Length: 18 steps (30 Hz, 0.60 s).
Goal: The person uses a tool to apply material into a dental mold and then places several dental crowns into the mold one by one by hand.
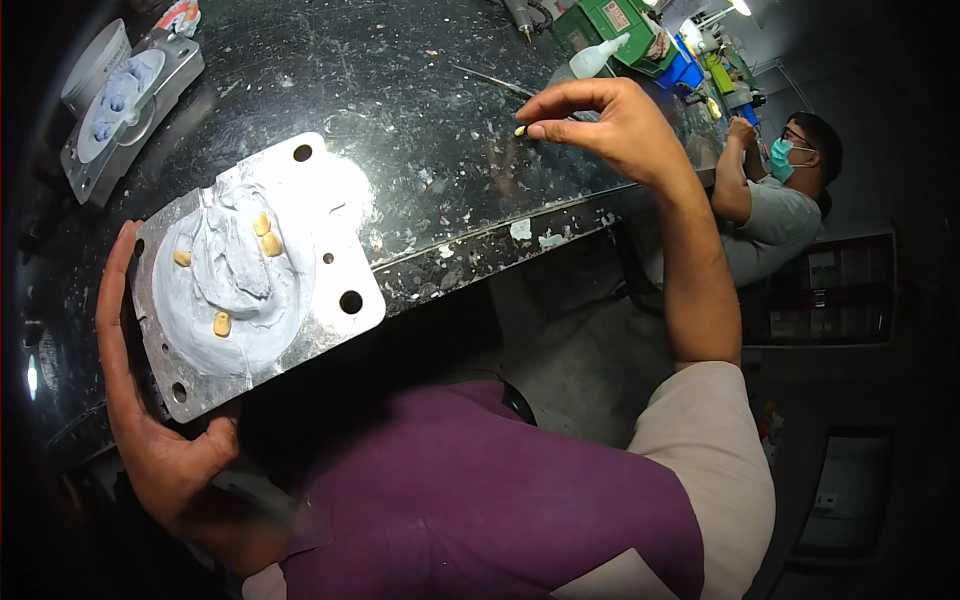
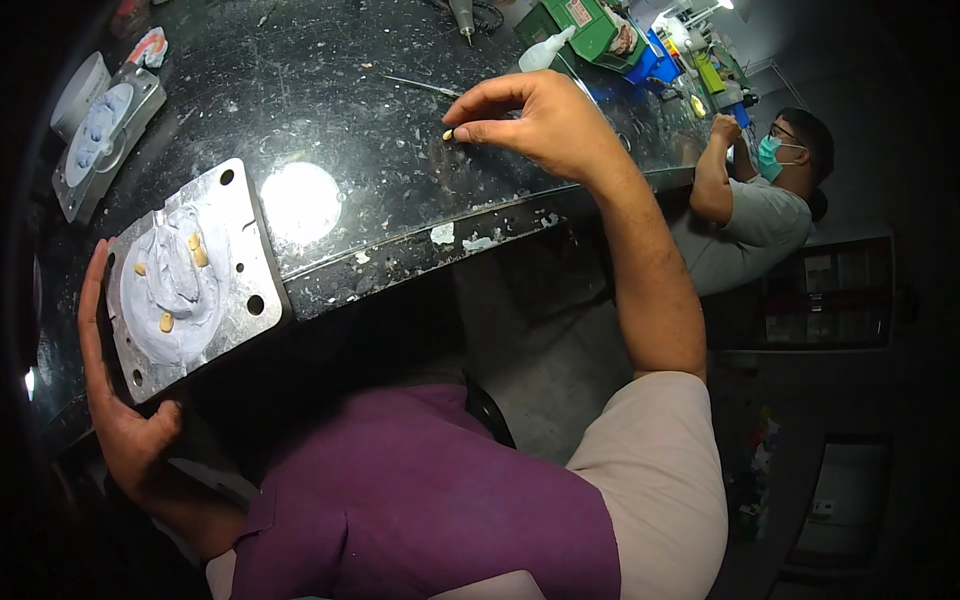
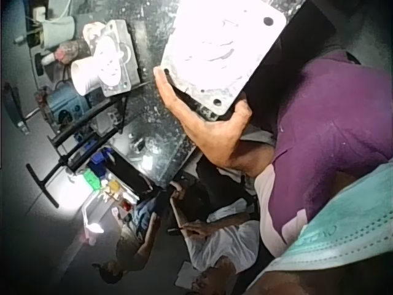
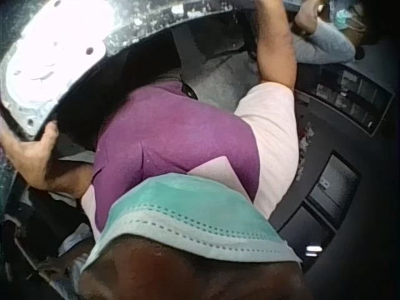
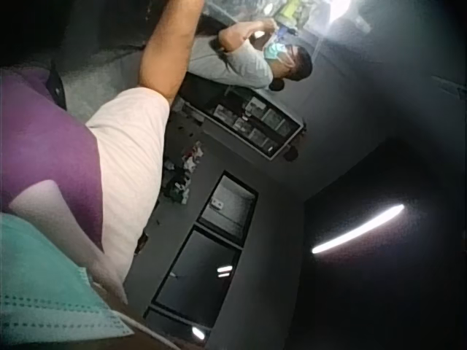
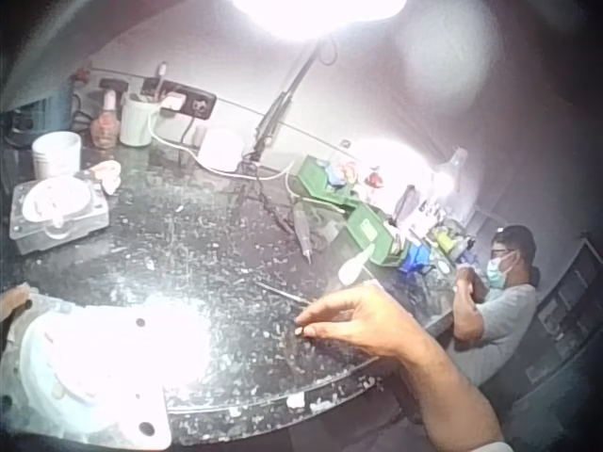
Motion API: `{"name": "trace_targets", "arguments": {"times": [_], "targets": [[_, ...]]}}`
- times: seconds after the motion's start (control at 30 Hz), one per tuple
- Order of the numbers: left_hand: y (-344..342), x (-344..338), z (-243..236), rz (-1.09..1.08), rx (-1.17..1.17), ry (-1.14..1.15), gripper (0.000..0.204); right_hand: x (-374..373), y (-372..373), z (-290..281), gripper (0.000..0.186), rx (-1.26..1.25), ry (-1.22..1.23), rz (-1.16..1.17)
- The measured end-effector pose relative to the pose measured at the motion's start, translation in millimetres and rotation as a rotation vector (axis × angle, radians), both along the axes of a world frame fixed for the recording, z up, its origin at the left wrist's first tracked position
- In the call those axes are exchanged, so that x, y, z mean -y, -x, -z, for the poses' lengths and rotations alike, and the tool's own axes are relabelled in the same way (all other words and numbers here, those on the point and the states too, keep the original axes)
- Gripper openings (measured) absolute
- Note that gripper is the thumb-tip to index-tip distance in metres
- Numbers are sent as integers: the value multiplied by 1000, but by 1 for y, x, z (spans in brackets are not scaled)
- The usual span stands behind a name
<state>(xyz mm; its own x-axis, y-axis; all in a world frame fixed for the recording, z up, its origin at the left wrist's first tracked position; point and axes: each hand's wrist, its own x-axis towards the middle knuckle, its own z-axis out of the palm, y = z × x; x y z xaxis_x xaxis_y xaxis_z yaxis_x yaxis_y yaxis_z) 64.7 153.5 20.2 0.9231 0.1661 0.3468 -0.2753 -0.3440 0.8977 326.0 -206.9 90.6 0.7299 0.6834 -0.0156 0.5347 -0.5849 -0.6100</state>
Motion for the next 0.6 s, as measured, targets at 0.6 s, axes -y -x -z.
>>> {"name": "trace_targets", "arguments": {"times": [0.6], "targets": [[1,-3,2,1,-14,-155,109,-31,42,-2,13,366,-43,-131]]}}
